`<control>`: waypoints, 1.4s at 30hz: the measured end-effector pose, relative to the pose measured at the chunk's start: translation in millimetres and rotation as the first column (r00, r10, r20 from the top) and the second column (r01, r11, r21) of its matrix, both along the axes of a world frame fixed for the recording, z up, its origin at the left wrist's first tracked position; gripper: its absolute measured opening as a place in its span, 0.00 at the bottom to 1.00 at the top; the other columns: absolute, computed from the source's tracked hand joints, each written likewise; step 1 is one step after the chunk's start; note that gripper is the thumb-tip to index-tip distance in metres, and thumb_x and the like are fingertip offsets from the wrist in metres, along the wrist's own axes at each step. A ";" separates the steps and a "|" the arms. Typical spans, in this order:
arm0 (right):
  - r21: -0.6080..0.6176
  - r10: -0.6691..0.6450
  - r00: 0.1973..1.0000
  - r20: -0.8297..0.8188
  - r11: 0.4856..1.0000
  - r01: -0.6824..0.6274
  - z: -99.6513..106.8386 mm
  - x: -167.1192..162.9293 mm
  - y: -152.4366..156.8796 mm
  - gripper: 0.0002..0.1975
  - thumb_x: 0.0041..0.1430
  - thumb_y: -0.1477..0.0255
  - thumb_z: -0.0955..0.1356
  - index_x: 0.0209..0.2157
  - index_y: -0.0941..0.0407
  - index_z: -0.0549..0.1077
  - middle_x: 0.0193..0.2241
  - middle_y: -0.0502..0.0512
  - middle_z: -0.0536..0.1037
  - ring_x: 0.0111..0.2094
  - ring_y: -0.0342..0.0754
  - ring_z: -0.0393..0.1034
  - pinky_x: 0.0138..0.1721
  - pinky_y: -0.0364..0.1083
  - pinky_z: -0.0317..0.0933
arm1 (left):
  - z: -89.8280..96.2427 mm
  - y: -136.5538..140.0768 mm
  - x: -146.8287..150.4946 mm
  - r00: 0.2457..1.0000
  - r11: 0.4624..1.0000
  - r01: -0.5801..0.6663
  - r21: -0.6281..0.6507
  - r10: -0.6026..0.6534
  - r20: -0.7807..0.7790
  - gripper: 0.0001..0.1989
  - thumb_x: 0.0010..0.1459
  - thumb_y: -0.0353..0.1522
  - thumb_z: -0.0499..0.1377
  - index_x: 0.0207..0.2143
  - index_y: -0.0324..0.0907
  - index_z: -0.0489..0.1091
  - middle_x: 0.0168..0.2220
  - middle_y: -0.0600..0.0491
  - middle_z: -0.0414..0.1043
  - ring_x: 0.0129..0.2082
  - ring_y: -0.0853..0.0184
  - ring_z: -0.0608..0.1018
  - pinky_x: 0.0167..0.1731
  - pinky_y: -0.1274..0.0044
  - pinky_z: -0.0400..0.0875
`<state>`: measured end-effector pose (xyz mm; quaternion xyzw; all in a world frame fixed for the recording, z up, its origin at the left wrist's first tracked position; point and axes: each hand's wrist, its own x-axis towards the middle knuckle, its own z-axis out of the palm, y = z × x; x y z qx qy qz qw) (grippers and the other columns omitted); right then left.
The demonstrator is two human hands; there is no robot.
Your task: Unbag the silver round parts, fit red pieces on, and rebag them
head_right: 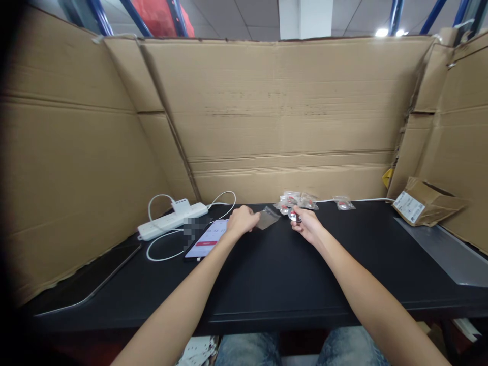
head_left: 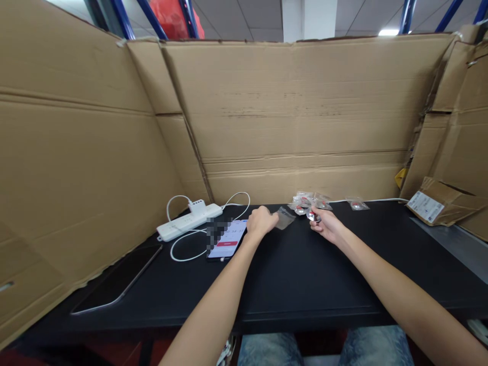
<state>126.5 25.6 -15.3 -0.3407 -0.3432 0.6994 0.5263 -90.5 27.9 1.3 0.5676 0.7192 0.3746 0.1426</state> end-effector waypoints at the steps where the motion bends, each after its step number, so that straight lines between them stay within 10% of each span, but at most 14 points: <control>1: 0.004 0.004 1.000 0.002 1.000 -0.004 -0.5 -0.4 -0.1 0.10 0.59 0.72 0.68 0.26 0.57 0.64 0.18 0.48 0.65 0.15 0.37 0.58 0.11 0.35 0.42 | 0.2 -0.3 -1.9 0.987 1.000 -0.024 -0.013 0.022 -0.159 0.09 0.41 0.38 0.63 0.20 0.41 0.70 0.31 0.35 0.77 0.40 0.43 0.78 0.37 0.62 0.69; 11: 0.021 -0.002 1.000 0.025 1.000 0.001 1.2 -0.3 -0.6 0.10 0.59 0.73 0.68 0.27 0.57 0.63 0.18 0.48 0.66 0.15 0.37 0.58 0.11 0.35 0.41 | 14.9 -12.2 -7.5 0.826 0.993 -0.096 -0.068 0.042 -0.562 0.21 0.49 0.45 0.58 0.36 0.38 0.76 0.41 0.33 0.75 0.46 0.42 0.74 0.41 0.63 0.67; 18: 0.032 -0.002 0.999 0.049 0.999 0.001 -1.8 -1.5 0.4 0.10 0.59 0.72 0.68 0.26 0.57 0.64 0.18 0.48 0.66 0.15 0.37 0.59 0.11 0.35 0.42 | 2.6 -15.4 12.9 0.665 0.916 0.396 -0.071 -0.339 -0.666 0.10 0.54 0.29 0.53 0.34 0.43 0.73 0.36 0.44 0.73 0.40 0.57 0.74 0.38 0.71 0.66; 33: 0.044 -0.001 0.996 0.084 0.999 -0.002 -0.7 -2.8 -2.1 0.13 0.56 0.70 0.71 0.25 0.57 0.63 0.18 0.47 0.66 0.15 0.37 0.59 0.11 0.35 0.42 | -0.1 -17.5 17.8 0.749 0.987 0.150 0.054 -0.078 -0.658 0.19 0.60 0.42 0.52 0.41 0.37 0.73 0.43 0.36 0.71 0.48 0.47 0.70 0.45 0.64 0.64; 38: 0.084 0.020 0.992 0.128 0.996 -0.031 -0.6 -7.0 -4.8 0.12 0.53 0.67 0.73 0.29 0.58 0.67 0.19 0.47 0.67 0.14 0.36 0.59 0.11 0.35 0.42 | 9.1 -27.4 36.0 0.832 0.857 0.450 0.251 -0.301 -0.466 0.15 0.63 0.40 0.51 0.40 0.41 0.71 0.37 0.46 0.72 0.41 0.58 0.73 0.43 0.71 0.65; 42: 0.139 0.005 0.982 0.191 0.990 -0.032 -0.3 -10.0 -8.4 0.15 0.48 0.63 0.75 0.28 0.58 0.68 0.17 0.44 0.65 0.13 0.35 0.56 0.11 0.35 0.44 | 6.0 -38.8 54.9 0.755 0.691 0.650 0.316 -0.540 -0.372 0.13 0.58 0.40 0.57 0.43 0.43 0.71 0.40 0.47 0.73 0.40 0.59 0.75 0.39 0.73 0.67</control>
